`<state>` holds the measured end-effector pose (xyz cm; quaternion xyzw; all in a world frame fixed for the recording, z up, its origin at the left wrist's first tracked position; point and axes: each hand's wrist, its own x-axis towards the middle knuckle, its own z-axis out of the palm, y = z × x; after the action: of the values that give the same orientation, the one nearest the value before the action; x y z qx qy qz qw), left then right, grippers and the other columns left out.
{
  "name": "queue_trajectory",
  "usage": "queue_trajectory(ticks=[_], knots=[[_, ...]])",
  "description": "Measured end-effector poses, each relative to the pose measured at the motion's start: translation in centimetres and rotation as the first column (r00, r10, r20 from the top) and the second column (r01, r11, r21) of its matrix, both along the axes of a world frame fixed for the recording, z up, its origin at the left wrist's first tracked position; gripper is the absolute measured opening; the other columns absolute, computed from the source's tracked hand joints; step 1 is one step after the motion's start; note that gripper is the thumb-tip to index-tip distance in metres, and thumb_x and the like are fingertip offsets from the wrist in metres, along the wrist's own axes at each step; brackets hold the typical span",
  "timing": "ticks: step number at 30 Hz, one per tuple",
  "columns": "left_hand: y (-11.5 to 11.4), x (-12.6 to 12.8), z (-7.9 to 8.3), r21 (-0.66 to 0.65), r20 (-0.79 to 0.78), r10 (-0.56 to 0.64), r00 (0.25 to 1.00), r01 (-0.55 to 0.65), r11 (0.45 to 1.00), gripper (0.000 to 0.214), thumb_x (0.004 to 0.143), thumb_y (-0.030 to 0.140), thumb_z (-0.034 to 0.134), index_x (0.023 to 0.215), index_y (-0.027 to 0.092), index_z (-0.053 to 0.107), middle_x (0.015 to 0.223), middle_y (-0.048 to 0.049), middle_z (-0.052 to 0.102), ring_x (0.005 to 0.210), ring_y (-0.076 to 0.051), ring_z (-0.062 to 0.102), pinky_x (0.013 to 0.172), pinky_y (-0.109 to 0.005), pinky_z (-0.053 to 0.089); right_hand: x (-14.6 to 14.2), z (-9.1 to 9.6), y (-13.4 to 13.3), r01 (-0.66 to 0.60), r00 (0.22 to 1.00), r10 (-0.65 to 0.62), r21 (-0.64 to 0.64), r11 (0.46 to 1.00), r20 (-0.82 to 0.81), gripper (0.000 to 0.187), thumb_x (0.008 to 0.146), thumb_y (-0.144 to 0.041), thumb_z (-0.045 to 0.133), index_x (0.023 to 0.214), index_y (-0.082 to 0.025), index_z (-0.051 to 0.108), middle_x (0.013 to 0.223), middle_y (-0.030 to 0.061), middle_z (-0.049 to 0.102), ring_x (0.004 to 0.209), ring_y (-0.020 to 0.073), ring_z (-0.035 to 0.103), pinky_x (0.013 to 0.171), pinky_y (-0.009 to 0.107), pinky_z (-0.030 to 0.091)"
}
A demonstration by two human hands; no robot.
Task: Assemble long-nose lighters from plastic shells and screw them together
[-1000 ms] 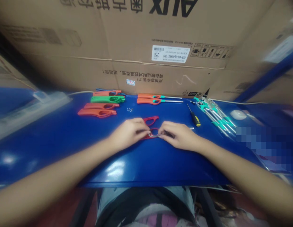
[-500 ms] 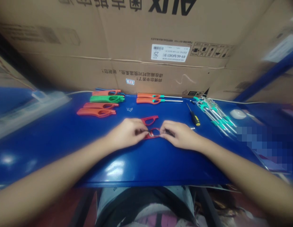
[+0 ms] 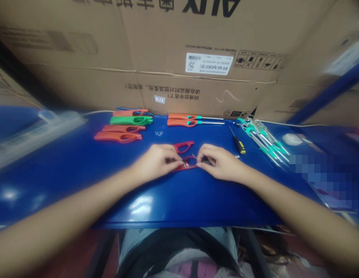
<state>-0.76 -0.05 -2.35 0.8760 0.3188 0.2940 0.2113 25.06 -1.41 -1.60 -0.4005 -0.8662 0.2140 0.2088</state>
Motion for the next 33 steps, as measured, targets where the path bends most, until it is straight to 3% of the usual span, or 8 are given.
queue_trajectory(ticks=[12,18,25,33], knots=[[-0.4,0.7,-0.3,0.031,0.026,0.021,0.999,-0.021,0.999,0.010,0.088,0.019,0.071,0.088,0.017,0.081,0.083,-0.0043,0.076,0.075,-0.015,0.070,0.073,-0.026,0.055,-0.1,-0.1,-0.1,-0.030,0.999,0.031,0.026,0.999,-0.013,0.006,0.090,-0.019,0.062,0.087,-0.020,0.067,0.091,0.0025,0.065,0.069,0.0119,0.054,0.066,0.025,0.042],[-0.7,0.7,-0.4,0.125,-0.127,0.036,0.991,-0.020,0.992,0.017,0.092,0.020,0.065,0.088,0.015,0.080,0.084,-0.0059,0.075,0.077,-0.018,0.070,0.073,-0.028,0.054,-0.2,-0.1,-0.4,-0.027,0.998,0.024,0.054,0.998,0.050,0.004,0.090,-0.018,0.060,0.089,-0.021,0.063,0.093,0.0010,0.064,0.080,0.0137,0.059,0.072,0.025,0.043],[-0.6,0.8,-0.5,0.154,-0.171,0.058,0.984,-0.032,0.988,0.017,0.094,0.024,0.064,0.090,0.017,0.079,0.086,-0.0039,0.076,0.080,-0.017,0.071,0.074,-0.025,0.053,-0.3,-0.2,-0.2,-0.029,0.997,0.024,0.064,0.998,0.075,0.003,0.091,-0.020,0.059,0.090,-0.022,0.061,0.091,-0.0005,0.064,0.079,0.0132,0.060,0.071,0.025,0.043],[-1.2,0.7,0.4,0.306,-0.374,0.159,0.914,-0.040,0.951,0.028,0.098,0.030,0.057,0.083,0.020,0.078,0.084,-0.0021,0.076,0.083,-0.020,0.073,0.066,-0.027,0.049,-0.2,0.1,-0.4,-0.035,0.994,0.029,0.060,0.998,0.102,0.003,0.091,-0.020,0.059,0.090,-0.022,0.060,0.091,0.0000,0.065,0.080,0.0137,0.060,0.070,0.025,0.042]])
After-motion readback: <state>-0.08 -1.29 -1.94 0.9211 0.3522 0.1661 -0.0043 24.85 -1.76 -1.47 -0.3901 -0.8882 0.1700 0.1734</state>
